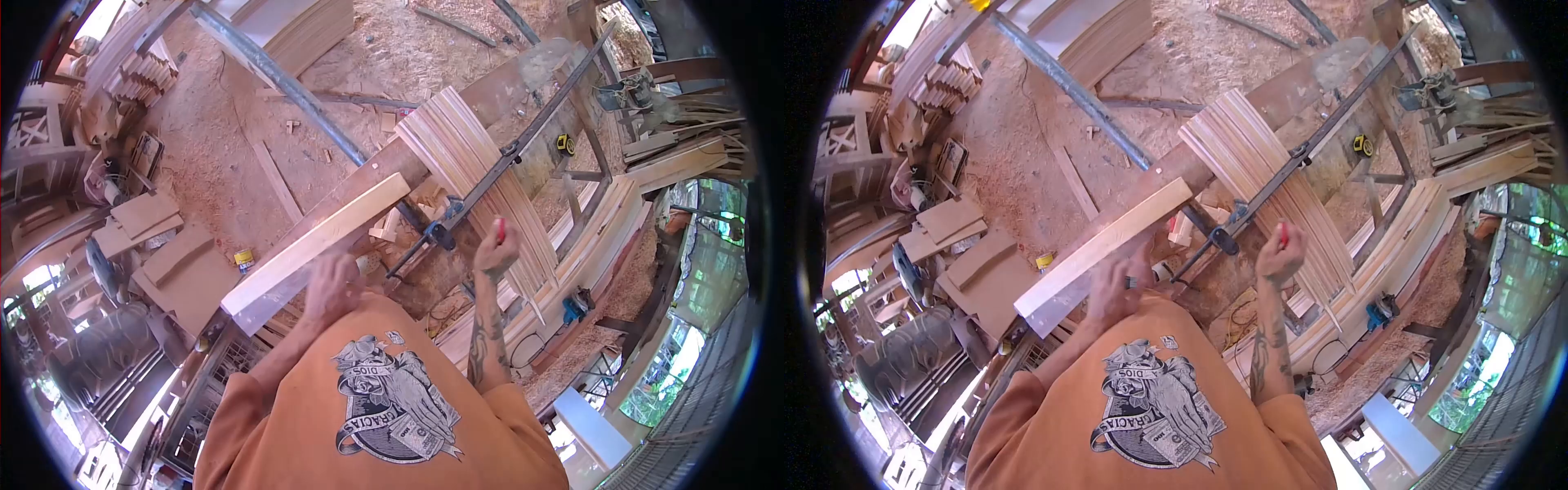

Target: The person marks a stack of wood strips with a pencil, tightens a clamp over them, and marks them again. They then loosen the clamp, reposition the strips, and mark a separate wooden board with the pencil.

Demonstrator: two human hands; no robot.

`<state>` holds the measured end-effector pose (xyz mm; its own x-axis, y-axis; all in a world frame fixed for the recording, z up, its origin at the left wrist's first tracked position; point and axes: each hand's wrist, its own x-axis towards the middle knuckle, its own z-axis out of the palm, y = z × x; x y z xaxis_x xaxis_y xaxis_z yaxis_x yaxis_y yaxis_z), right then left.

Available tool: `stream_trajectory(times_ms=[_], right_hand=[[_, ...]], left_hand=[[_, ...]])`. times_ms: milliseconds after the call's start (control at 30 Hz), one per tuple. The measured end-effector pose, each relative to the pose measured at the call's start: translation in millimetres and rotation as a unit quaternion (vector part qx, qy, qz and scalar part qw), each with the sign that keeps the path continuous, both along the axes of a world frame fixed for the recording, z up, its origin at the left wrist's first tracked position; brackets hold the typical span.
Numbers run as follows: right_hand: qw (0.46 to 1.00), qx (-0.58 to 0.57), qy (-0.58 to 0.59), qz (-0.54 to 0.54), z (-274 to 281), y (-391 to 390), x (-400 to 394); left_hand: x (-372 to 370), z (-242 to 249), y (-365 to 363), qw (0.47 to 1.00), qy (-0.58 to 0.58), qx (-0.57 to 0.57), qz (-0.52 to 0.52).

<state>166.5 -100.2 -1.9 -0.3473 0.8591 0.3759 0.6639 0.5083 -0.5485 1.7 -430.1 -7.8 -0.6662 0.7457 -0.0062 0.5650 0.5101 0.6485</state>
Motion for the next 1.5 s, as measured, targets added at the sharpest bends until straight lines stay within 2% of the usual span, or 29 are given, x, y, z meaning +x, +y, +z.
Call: stream_trajectory(times_ms=[67, 133, 200, 233, 300, 400, 500, 533, 600, 700, 733, 800, 833, 900, 933, 1000, 1067, 1167, 1400, 1500], right_hand=[[0.998, -0.016, 0.002, 0.062, 4, -26, -8], [0.991, -0.013, -0.012, 0.129, 22, -38, -29], [0.988, -0.051, -0.075, 0.126, 37, -39, -46], [0.977, -0.086, -0.124, 0.152, 40, -34, -50], [0.952, -0.134, -0.2, 0.189, 38, -25, -50], [0.926, -0.17, -0.259, 0.217, 20, -17, -48], [0.927, -0.172, -0.232, 0.241, 2, -10, -39], [0.928, -0.167, -0.231, 0.241, 1, -9, -40], [0.931, -0.16, -0.227, 0.236, -1, -13, -38], [0.948, -0.115, -0.188, 0.231, 5, -27, -33], [0.967, -0.076, -0.129, 0.207, 8, -38, -30], [0.987, 0.008, -0.01, 0.159, 17, -60, -22], [0.992, -0.003, -0.004, 0.126, 14, -63, -11], [0.998, -0.028, 0.008, 0.057, -11, -73, 18], [0.996, -0.068, -0.023, 0.052, -27, -79, 35], [0.985, -0.144, -0.083, 0.039, -58, -91, 69], [0.984, -0.148, -0.097, 0.027, -72, -110, 88], [0.982, -0.168, -0.082, 0.021, -71, -137, 98], [0.984, -0.171, -0.028, 0.042, -65, -151, 102], [0.978, -0.205, -0.041, 0.024, -63, -148, 106]], left_hand=[[48, -44, -12, 0.973, -0.229, -0.012, -0.012], [60, -71, 0, 0.961, -0.265, 0.07, 0.049], [62, -87, 9, 0.936, -0.335, 0.079, 0.072], [59, -94, 16, 0.921, -0.38, 0.055, 0.066], [56, -87, 31, 0.872, -0.467, 0.134, 0.055], [56, -65, 43, 0.893, -0.428, 0.085, 0.11], [64, -90, 45, 0.83, -0.522, 0.132, 0.147], [66, -96, 46, 0.858, -0.48, 0.125, 0.136], [77, -103, 55, 0.825, -0.508, 0.159, 0.191], [89, -92, 65, 0.775, -0.546, 0.189, 0.257], [90, -88, 67, 0.758, -0.557, 0.198, 0.277], [91, -104, 65, 0.747, -0.572, 0.223, 0.254], [91, -101, 64, 0.741, -0.58, 0.234, 0.246], [91, -76, 62, 0.765, -0.554, 0.236, 0.228], [89, -63, 60, 0.778, -0.541, 0.236, 0.216], [86, -61, 61, 0.807, -0.509, 0.223, 0.201], [86, -58, 65, 0.826, -0.487, 0.202, 0.198], [88, -53, 68, 0.839, -0.47, 0.169, 0.214], [93, -96, 67, 0.856, -0.426, 0.198, 0.215], [84, -104, 63, 0.856, -0.421, 0.207, 0.218]])
